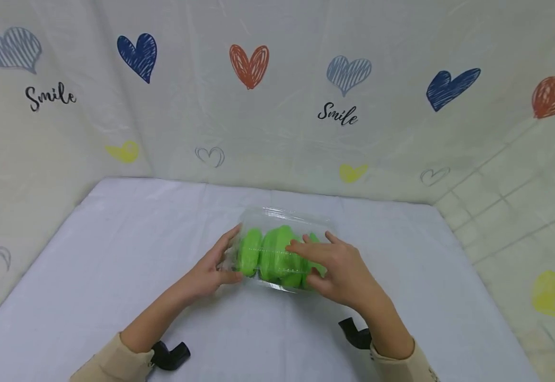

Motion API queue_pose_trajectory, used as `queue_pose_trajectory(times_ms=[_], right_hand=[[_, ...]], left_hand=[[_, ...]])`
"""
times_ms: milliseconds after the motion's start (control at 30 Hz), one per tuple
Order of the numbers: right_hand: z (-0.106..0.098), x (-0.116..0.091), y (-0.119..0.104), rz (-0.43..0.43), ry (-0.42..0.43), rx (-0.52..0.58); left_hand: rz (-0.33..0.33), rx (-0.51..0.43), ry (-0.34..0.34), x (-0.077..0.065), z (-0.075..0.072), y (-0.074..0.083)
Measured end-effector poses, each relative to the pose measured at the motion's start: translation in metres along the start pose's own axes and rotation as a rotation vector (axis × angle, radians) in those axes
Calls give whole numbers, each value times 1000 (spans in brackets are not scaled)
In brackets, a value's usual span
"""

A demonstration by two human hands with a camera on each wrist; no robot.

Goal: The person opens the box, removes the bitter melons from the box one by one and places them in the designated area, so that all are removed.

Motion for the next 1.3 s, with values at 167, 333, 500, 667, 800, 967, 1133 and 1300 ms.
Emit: queue_pose_trajectory(times_ms=[167,333,500,667,800,967,1133,1300], right_hand=[[-7,1,1,9,-18,-11],[-10,0,2,21,7,-12],[-12,-1,3,10,27,-27],[-13,-1,2,-8,30,-29],[-14,0,2,-19,25,-25],[-15,0,4,-24,17,-25],[-19,-1,8,-29,35,-34],[-24,-3,14,6,61,-12]], left_hand=[[-15,3,-20,2,-2,1],[-95,-28,-57,0,-6,-6],[-157,-166,-110,0,-10,-13],[-163,-271,-129,0,-14,-15],[-158,-324,-145,0,-15,-15],[-162,-349,-154,0,-16,-18],[-166,-363,-157,1,-16,-19],[-175,-380,-165,0,-15,-18]])
Point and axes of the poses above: each hand's wrist, its own x-axis towards the middle knuckle, its own z-axis out of the palm, y = z × x, the point moved 6 cm from there along x, towards the middle knuckle, and after that the axes turned 4 degrees about x, right-handed, at the moved point
